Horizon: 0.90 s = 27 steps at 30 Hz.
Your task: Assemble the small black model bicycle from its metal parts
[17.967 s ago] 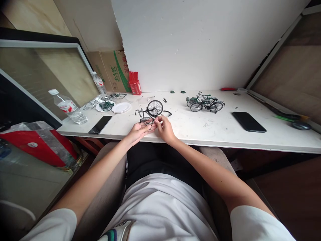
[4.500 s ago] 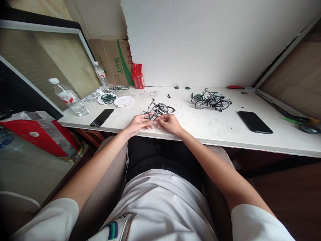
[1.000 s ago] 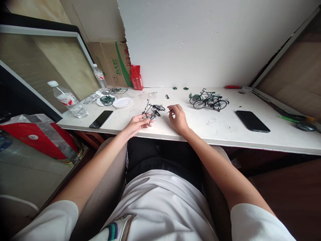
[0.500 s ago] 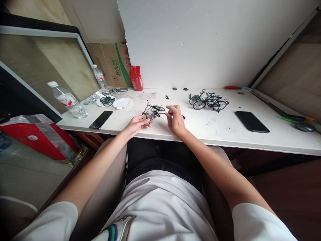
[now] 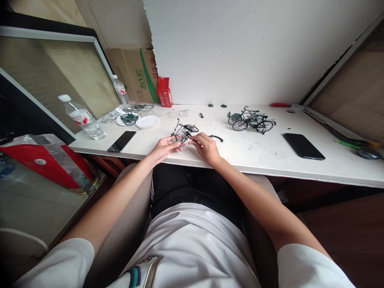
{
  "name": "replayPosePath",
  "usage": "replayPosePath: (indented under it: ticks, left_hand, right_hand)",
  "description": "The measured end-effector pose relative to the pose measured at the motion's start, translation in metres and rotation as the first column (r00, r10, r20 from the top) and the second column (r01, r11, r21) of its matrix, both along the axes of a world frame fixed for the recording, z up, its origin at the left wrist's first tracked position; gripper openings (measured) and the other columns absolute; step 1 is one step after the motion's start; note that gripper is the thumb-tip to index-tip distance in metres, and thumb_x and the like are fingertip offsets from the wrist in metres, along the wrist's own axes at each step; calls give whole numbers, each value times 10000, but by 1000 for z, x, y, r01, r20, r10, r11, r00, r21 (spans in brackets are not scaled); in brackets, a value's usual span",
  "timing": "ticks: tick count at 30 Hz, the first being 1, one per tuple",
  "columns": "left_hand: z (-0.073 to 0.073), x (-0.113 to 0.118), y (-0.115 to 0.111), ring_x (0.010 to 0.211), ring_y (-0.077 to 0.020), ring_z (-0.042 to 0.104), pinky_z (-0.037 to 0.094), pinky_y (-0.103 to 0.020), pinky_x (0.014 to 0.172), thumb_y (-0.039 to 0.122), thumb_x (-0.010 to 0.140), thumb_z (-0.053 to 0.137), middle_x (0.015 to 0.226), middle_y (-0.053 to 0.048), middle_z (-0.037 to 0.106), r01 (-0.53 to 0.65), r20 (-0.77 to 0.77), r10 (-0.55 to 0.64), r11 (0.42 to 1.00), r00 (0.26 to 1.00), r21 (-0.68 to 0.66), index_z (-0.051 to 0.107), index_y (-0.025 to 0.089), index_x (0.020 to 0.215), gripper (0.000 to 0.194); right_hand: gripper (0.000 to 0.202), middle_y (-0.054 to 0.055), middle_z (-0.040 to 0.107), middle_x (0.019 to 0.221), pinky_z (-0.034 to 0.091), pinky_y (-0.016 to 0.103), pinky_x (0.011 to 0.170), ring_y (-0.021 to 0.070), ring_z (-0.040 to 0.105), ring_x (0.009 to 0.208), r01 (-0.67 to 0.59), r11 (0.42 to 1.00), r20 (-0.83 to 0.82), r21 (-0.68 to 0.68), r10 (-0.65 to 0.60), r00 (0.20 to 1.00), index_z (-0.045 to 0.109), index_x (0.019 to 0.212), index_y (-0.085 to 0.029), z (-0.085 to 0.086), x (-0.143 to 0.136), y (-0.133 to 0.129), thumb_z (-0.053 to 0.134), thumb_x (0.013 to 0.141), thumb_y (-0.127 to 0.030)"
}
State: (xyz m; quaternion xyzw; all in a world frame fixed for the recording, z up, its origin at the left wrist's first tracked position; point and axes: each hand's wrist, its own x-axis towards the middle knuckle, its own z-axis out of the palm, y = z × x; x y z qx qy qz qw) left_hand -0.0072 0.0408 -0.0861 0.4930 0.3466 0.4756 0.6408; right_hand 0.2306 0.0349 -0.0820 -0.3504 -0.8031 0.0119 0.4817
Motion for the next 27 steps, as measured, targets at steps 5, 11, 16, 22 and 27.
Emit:
replayPosePath:
  ticks: [5,11,16,22,27]
  left_hand:
    - [-3,5,-2,863,-225,799,609,-380,897,238,856,889,1049,-173,822,-69,-50,71,996,996,53,659,79,1295,520]
    - [-5,11,-4,917,-244,810,635,-436,961,236,826,918,1038,-159,820,-125,-13,125,991,992,58,657,88,1233,505]
    - [-8,13,-3,945,-245,813,642,-450,978,243,809,935,1009,-141,822,-157,24,155,986,988,59,652,106,1201,502]
    - [-7,12,-4,937,-253,820,643,-463,984,260,805,940,1023,-152,826,-141,0,141,989,990,53,653,106,1223,530]
    - [-6,12,-5,951,-255,822,642,-462,993,269,798,946,1029,-151,829,-137,3,137,989,991,51,659,109,1229,542]
  right_hand:
    - [342,127,779,1104,607,380,841,247,755,986,-36,999,30,25,35,999,746,1209,-249,-1,-2,-1,453,1139,-410]
    - [321,113,801,1096,602,369,807,249,762,929,18,999,64,-38,-15,998,752,1133,-242,0,-2,-1,530,1109,-474]
    - [316,99,802,1094,604,376,849,250,767,978,14,998,66,-57,-10,998,737,1133,-255,-3,-2,2,455,1131,-398]
    - [281,90,800,1137,603,371,872,248,770,1019,11,998,97,-61,-5,995,727,1162,-254,-8,-1,5,451,1112,-279]
    - [269,89,798,1113,594,362,843,246,766,993,24,999,98,-36,-20,995,722,1146,-248,-8,-1,5,456,1109,-268]
